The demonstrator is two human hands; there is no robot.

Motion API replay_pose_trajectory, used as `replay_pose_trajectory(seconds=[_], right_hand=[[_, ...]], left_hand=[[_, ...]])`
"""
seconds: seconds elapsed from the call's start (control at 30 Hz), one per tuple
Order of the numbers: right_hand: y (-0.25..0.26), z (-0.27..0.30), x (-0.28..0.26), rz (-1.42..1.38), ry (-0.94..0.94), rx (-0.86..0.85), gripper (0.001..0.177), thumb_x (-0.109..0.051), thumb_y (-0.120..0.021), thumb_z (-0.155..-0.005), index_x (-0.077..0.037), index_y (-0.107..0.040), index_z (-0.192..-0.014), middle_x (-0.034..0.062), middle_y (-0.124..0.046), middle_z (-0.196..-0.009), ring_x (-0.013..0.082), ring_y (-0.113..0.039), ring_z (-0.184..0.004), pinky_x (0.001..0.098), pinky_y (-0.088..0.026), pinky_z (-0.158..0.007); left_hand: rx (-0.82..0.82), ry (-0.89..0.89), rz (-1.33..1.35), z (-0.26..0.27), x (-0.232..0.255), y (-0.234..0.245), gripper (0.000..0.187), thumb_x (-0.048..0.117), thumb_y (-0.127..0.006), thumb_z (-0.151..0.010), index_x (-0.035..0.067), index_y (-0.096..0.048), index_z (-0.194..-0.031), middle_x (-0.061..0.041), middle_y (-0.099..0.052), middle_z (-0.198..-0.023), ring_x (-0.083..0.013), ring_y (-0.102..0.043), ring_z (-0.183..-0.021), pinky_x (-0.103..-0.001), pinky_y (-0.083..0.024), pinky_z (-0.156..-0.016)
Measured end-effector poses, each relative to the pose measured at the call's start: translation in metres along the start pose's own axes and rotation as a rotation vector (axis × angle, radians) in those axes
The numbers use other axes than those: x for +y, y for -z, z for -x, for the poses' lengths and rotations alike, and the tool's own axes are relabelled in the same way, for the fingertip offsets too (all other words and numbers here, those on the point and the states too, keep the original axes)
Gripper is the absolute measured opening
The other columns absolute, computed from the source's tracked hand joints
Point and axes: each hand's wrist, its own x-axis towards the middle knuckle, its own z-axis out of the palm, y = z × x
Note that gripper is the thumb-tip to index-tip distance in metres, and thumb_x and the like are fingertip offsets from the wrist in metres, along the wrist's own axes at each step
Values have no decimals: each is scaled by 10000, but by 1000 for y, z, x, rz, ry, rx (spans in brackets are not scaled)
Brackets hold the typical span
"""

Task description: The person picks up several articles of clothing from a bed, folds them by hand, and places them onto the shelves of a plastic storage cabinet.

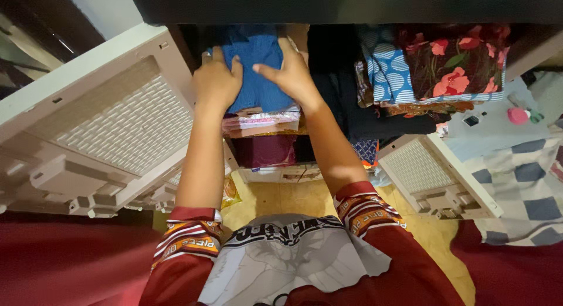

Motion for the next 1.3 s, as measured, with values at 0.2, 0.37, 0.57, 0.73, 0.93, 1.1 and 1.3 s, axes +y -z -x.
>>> replay_pose_trajectory(seconds=[0.2, 0.37, 0.57, 0.73, 0.93, 1.1, 1.3], right_hand=[[-15, -12, 37, -556, -571, -82, 306, -196, -811, -907, 70, -721, -1031, 105, -742, -902, 128, -692, -757, 287, -575, -671], [-19, -16, 96, -304, -681, -173, 302, -282, -777, -884, -8, -824, -1003, 68, -771, -838, 153, -723, -768, 283, -543, -710], [-35, -1, 136, -349, -637, 90, 433, -275, -824, -822, 27, -696, -1104, 87, -742, -1008, 205, -702, -923, 308, -555, -811], [-34, 9, 151, -290, -507, 142, 602, -278, -832, -895, 106, -626, -1311, 217, -683, -1246, 244, -626, -1094, 351, -497, -954], [-19, 13, 115, -463, -675, 227, 689, -329, -831, -908, 74, -566, -1401, 209, -721, -1234, 304, -690, -1095, 389, -556, -946], [21, 33, 68, -835, -406, 198, 824, -148, -852, -898, -104, -324, -1529, 88, -484, -1476, 236, -550, -1338, 429, -506, -1140], [42, 41, 97, -571, -375, 322, 578, 29, -787, -874, 71, -531, -1390, 302, -549, -1291, 382, -536, -1121, 468, -455, -962]], left_hand=[[29, -27, 117, 6, -5, 6, 723, 509, -559, -1023, -49, -456, -1471, -364, -568, -1359, -513, -624, -1154, -517, -498, -979], [35, -63, 182, 9, -6, 9, 778, 528, -591, -1025, -11, -385, -1547, -363, -580, -1356, -508, -609, -1212, -512, -483, -1021], [137, -286, 539, 19, -19, 19, 731, 222, -755, -925, 65, -390, -1539, -275, -601, -1391, -450, -633, -1263, -450, -501, -1050], [442, -263, 336, 14, -23, 7, 218, -79, -715, -905, 79, -737, -1054, -140, -653, -1187, -305, -706, -1107, -372, -579, -949], [454, -274, -85, 3, -5, -3, 358, -123, -672, -774, -83, -716, -1128, -250, -571, -1156, -421, -623, -1015, -469, -526, -873], [478, -395, 16, 24, -2, 4, 461, -4, -645, -865, -93, -613, -1316, -324, -470, -1413, -469, -501, -1286, -528, -453, -1094], [353, -500, -34, 32, 0, -1, 645, 167, -613, -839, 99, -596, -1480, -208, -508, -1495, -444, -446, -1404, -588, -370, -1145]])
